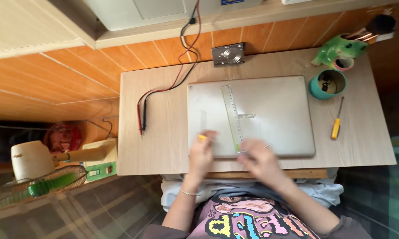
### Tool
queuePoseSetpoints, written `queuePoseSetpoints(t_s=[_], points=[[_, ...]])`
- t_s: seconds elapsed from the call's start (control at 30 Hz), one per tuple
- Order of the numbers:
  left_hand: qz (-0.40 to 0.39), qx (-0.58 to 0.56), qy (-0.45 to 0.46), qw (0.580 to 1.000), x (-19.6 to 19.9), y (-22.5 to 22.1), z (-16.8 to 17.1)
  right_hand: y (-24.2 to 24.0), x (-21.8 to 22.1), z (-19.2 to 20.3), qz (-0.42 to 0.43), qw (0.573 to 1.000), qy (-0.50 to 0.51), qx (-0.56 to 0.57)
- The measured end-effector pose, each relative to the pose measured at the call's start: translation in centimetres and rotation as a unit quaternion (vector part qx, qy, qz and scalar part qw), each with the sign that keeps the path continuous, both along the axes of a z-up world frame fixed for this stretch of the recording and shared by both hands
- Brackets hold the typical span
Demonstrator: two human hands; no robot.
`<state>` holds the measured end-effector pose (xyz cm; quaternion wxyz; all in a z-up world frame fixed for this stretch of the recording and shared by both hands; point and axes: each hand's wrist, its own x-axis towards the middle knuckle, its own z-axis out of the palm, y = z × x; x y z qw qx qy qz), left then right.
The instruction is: The recorder is disassembling and measuring parts of a laptop on a repair bench.
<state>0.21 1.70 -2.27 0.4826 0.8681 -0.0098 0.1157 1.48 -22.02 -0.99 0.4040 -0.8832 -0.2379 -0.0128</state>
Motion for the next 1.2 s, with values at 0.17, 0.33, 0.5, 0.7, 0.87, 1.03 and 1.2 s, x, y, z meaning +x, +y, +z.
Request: queuePoseSetpoints(t_s=[0.17, 0.33, 0.5, 0.7, 0.87, 1.03, 1.2], points=[[0.138, 0.016, 0.007, 0.99, 1.3, 4.6, -2.0, -8.3, 5.7, -4.8, -0.227, 0.97, -0.068, -0.058], [0.152, -0.025, 0.008, 0.988, 1.0, 3.0, -3.7, -10.7, 6.4, -6.8, -0.312, 0.946, -0.026, -0.088], [0.177, -0.044, 0.051, 0.982, -1.8, 2.9, -2.8, -9.6, 5.9, -4.6, -0.325, 0.943, 0.003, -0.075], [0.163, -0.093, 0.103, 0.977, -5.6, 4.1, -0.9, -10.4, 2.6, -5.6, -0.294, 0.952, 0.02, -0.081], [0.122, -0.044, 0.118, 0.985, -4.6, 6.3, 0.3, -4.8, 0.3, -3.4, -0.219, 0.96, -0.001, -0.176], [0.136, 0.011, 0.107, 0.985, -3.0, 5.5, 2.4, 2.8, -1.3, -3.1, -0.031, 0.976, -0.031, -0.215], [0.156, -0.016, 0.209, 0.965, -2.4, 4.1, 5.0, 4.0, 1.1, -3.2, 0.052, 0.952, -0.074, -0.293]])
